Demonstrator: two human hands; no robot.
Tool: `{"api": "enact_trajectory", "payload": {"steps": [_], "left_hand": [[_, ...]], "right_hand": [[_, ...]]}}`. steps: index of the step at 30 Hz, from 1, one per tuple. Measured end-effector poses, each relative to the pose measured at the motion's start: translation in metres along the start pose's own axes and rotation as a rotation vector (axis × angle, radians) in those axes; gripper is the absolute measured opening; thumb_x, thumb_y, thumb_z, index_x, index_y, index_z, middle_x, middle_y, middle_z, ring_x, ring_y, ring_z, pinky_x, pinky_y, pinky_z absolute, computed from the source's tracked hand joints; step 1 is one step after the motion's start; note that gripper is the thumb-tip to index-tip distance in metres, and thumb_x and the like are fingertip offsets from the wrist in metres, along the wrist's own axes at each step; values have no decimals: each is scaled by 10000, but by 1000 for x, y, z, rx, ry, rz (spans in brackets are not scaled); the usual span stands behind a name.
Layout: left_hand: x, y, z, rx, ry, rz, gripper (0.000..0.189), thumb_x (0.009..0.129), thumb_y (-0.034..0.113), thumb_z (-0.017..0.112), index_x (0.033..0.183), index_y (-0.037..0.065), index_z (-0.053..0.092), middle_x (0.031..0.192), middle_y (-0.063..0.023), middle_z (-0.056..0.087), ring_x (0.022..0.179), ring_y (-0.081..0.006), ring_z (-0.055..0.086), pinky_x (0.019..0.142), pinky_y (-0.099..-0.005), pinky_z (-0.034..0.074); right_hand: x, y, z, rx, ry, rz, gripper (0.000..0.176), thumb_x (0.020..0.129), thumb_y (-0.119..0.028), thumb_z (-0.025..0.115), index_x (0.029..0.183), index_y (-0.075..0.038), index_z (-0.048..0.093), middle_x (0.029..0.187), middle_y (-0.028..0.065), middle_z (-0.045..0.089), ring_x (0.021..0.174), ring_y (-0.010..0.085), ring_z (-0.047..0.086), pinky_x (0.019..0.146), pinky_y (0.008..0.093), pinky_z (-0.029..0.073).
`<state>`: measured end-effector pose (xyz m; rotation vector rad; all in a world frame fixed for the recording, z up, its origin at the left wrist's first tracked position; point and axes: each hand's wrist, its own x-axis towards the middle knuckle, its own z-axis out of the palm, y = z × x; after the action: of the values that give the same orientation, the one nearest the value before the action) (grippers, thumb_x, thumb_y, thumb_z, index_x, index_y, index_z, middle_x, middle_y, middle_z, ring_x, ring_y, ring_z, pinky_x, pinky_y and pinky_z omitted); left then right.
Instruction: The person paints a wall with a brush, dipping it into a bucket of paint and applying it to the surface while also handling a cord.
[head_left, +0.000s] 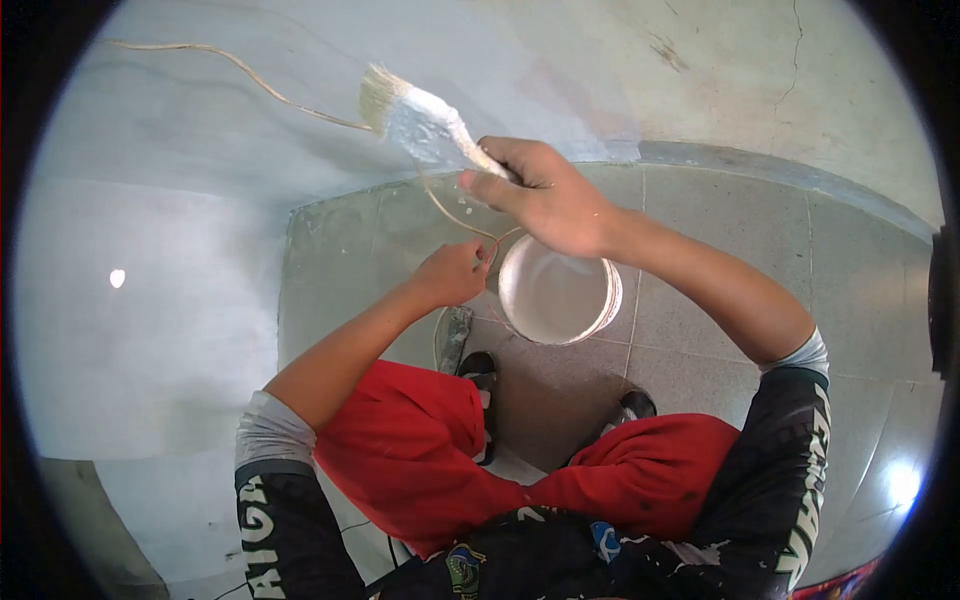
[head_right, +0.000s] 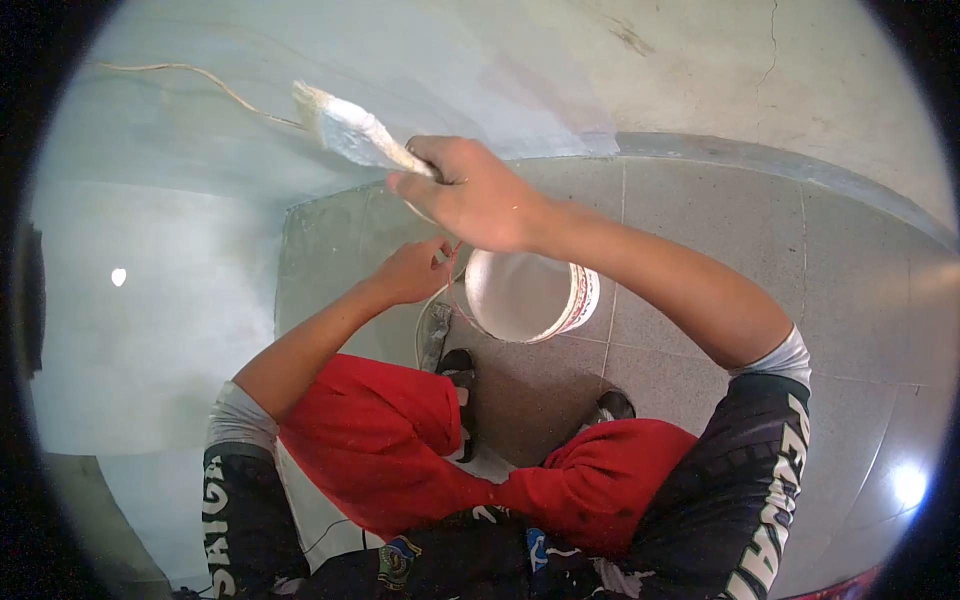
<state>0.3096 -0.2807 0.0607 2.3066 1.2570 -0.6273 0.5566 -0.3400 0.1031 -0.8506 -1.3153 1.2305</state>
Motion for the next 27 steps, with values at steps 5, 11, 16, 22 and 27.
{"api": "enact_trajectory", "payload": {"steps": [5, 11, 16, 22, 27], "left_hand": [[-59, 14, 0, 292, 98, -13, 400, 928, 309, 590, 1203, 19, 567, 1085, -268, 653, 1007, -398, 650, 871, -502, 501], [-93, 39, 2, 228, -162, 282, 394, 942, 340, 571, 1187, 32, 583, 1123, -237, 627, 1055, -398, 626, 892, -504, 499], [-74, 30, 15, 370, -222, 410, 339, 908, 289, 605, 1068, -6, 654, 1048, -222, 674, 980, -403, 655, 861, -494, 524], [2, -5, -15, 308, -496, 252, 338, 906, 262, 570, 1021, -46, 646, 955, -274, 683, 938, -377, 676, 807, -475, 512], [50, -41, 31, -39, -157, 191, 401, 907, 253, 543, 1145, -65, 603, 1091, -297, 667, 1019, -403, 661, 853, -459, 507]], "right_hand": [[-18, -31, -11, -222, 63, 27, 425, 1005, -342, 535, 1001, 74, 617, 687, 83, 517, 654, 159, 465, 632, 360, 419], [-44, -46, -28, -491, 22, 173, 454, 1007, -354, 529, 916, 79, 633, 661, 101, 498, 647, 166, 448, 630, 370, 410], [-66, -46, -28, -677, -24, 317, 421, 1007, -371, 531, 926, 14, 681, 625, 14, 467, 582, 120, 427, 549, 321, 357], [-84, -62, 2, -941, -96, 560, 311, 977, -295, 598, 882, -3, 651, 607, 54, 542, 559, 136, 466, 541, 339, 386], [-80, -60, 42, -1078, -343, 844, 293, 952, -265, 593, 997, 24, 574, 800, 224, 672, 785, 406, 668, 709, 483, 501]]}}
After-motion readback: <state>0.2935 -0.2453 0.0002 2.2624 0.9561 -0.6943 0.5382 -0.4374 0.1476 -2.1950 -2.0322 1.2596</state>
